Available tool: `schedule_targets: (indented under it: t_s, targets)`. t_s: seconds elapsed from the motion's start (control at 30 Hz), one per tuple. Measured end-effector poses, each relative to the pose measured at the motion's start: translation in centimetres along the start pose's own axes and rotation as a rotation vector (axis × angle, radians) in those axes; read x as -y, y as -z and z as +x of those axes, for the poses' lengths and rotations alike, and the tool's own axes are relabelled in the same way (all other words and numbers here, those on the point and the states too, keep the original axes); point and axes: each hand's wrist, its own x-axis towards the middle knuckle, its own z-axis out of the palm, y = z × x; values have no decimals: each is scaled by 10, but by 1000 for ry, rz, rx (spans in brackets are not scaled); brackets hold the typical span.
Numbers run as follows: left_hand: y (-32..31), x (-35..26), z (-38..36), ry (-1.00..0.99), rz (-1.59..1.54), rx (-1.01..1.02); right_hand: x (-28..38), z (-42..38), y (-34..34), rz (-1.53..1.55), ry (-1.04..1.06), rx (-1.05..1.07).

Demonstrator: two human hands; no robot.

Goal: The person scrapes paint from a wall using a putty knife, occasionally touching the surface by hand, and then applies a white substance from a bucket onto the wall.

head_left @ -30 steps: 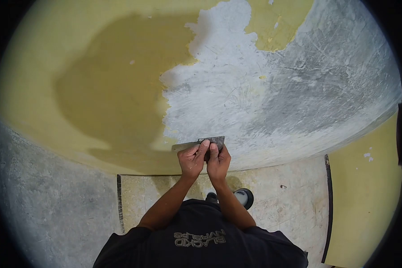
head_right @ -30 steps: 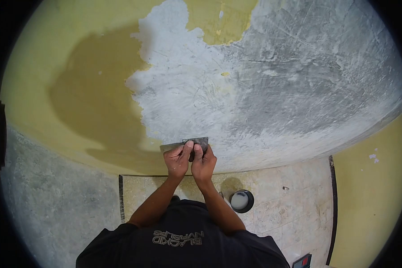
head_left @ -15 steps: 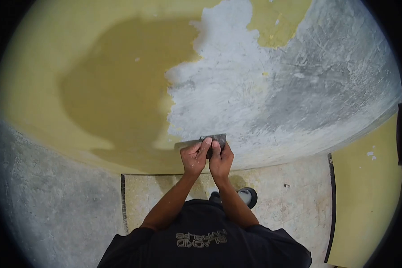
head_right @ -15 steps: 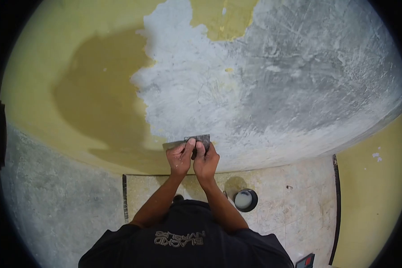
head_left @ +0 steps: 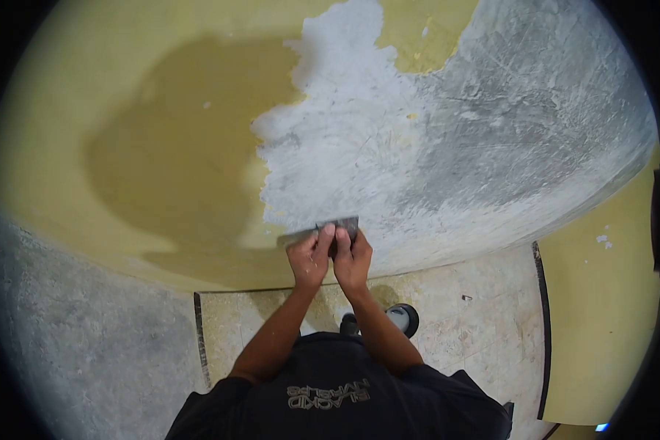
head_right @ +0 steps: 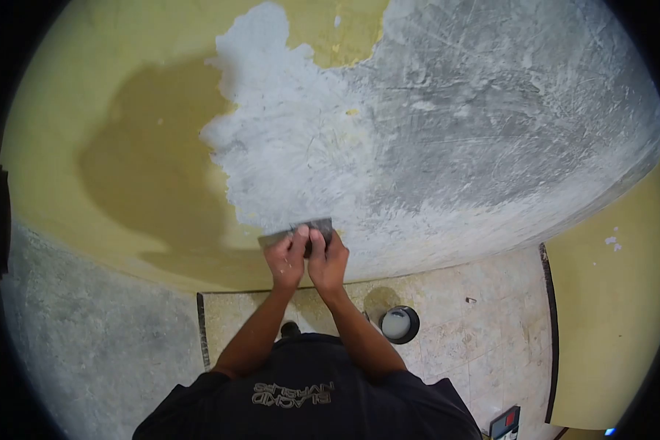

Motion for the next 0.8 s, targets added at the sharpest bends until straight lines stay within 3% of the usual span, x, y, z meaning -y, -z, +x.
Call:
schedule_targets:
  t_s: [0.07, 0.2, 0.23, 0.3, 0.33, 0.4, 0.5, 0.6, 0.7, 0.8]
  targets:
    - [9, 39, -19, 47, 158, 48, -26, -9, 13, 3, -65, -5]
    - [8, 43, -18, -16, 168, 8, -40, -16, 11, 81, -260, -55]
    - [8, 37, -20, -19, 171, 10, -34, -18, 11, 86, -260, -56]
    - [4, 22, -18, -235, 186, -14, -25, -14, 10, 127, -26, -35]
    - [3, 16, -15, -228, 192, -8, -22, -11, 10, 128, -34, -42]
    - [-3, 10, -13, -3, 146, 32, -19, -2, 15, 65, -92, -4]
    - [-8, 22, -11, -110, 77, -28, -26, -3, 8, 156, -11, -49]
    - [8, 19, -15, 22, 153, 104, -33, -2, 12, 95, -5, -21]
    - [2, 17, -14, -67, 87, 60, -28, 0, 7, 165, -28, -28]
    - [6, 10, -11, -27, 84, 81, -10, 3, 5, 203, -53, -21]
